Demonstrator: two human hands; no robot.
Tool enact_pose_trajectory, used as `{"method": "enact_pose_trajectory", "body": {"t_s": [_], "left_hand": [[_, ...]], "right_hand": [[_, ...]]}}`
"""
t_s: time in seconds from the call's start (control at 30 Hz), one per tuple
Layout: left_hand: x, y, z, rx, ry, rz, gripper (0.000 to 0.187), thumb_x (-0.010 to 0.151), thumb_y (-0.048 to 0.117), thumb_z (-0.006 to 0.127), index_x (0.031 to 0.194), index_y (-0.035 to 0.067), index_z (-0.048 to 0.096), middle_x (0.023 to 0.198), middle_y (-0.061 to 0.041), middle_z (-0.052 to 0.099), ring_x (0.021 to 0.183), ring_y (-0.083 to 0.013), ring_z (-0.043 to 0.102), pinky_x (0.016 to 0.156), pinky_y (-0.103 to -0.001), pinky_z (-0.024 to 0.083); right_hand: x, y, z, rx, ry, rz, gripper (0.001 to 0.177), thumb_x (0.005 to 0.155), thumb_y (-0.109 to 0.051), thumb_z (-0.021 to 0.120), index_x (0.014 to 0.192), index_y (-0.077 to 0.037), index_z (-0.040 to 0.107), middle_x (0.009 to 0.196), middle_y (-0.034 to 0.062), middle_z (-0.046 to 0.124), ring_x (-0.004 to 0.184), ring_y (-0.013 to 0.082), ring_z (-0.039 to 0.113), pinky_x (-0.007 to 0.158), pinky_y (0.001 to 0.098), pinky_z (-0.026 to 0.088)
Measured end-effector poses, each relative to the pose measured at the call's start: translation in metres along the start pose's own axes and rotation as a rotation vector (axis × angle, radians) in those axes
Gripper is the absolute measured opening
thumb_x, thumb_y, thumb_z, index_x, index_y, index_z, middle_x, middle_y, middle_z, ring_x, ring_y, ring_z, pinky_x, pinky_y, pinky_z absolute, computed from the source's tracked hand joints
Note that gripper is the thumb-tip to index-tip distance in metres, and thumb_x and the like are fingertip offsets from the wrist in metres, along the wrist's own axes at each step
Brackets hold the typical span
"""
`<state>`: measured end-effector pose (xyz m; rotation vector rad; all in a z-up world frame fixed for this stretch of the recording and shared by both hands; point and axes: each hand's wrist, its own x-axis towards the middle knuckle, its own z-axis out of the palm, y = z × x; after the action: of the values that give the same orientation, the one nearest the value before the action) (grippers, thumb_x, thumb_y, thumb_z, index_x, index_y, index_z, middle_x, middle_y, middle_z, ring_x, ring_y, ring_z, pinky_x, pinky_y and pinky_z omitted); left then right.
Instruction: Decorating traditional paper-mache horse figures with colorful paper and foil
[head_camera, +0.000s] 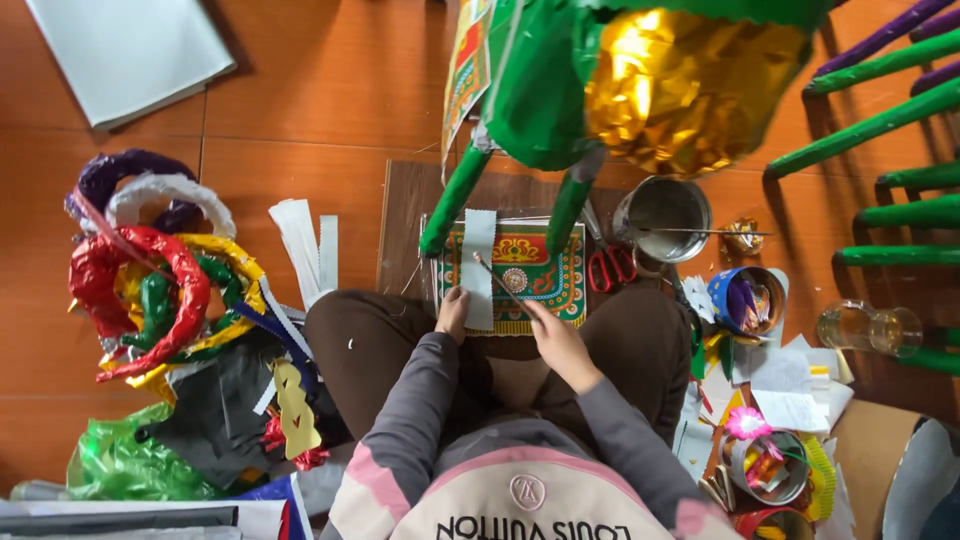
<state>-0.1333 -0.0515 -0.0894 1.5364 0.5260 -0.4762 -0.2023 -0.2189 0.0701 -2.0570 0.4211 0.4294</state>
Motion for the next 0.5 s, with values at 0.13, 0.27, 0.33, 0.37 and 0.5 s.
{"method": "enact_pose_trajectory", "body": {"t_s": [0.13,0.27,0.33,0.37,0.5], "left_hand": [[-0.005,0.006,-0.004,-0.208,-0.071,-0.075,0.055,0.09,0.013,0.058,0.139,-0.006,0.044,0.136,-0.03,0.05,0.131,-0.038,0.044,0.106,-0.05,0.037],[0.003,-0.012,-0.007,-0.109,-0.12,-0.097,0.051,0.084,0.013,0.067,0.129,-0.007,0.053,0.125,-0.029,0.058,0.124,-0.0373,0.052,0.1,-0.05,0.042],[-0.007,0.003,-0.006,-0.012,-0.151,-0.121,0.047,0.086,0.021,0.067,0.125,-0.005,0.059,0.124,-0.026,0.061,0.125,-0.0363,0.052,0.101,-0.049,0.043],[-0.011,0.01,-0.005,0.086,-0.186,-0.14,0.046,0.088,0.028,0.067,0.121,-0.002,0.064,0.122,-0.024,0.064,0.125,-0.0352,0.053,0.101,-0.047,0.044],[-0.012,0.014,-0.005,-0.125,-0.149,-0.164,0.046,0.09,0.021,0.066,0.124,-0.008,0.06,0.123,-0.03,0.06,0.126,-0.0376,0.05,0.104,-0.05,0.039]], "right_hand": [[0.06,0.011,0.021,-0.765,-0.033,-0.203,0.053,0.092,-0.011,0.047,0.144,-0.022,0.046,0.088,0.0177,0.068,0.073,0.0352,0.071,0.058,0.0448,0.058],[0.099,0.014,0.034,-0.803,-0.013,-0.212,0.059,0.09,-0.005,0.049,0.146,-0.02,0.043,0.075,0.0122,0.066,0.065,0.0297,0.07,0.055,0.041,0.058],[0.106,0.011,0.038,-0.767,-0.021,-0.184,0.061,0.09,-0.002,0.049,0.148,-0.019,0.04,0.078,0.0146,0.069,0.066,0.0297,0.07,0.055,0.0408,0.057],[0.109,0.009,0.039,-0.729,-0.021,-0.156,0.064,0.09,0.001,0.048,0.15,-0.018,0.036,0.081,0.017,0.071,0.068,0.0297,0.071,0.056,0.0407,0.057],[0.053,0.015,0.046,-0.567,-0.045,-0.132,0.062,0.092,0.002,0.046,0.151,-0.011,0.031,0.095,0.0303,0.065,0.08,0.0464,0.068,0.065,0.0579,0.054]]}}
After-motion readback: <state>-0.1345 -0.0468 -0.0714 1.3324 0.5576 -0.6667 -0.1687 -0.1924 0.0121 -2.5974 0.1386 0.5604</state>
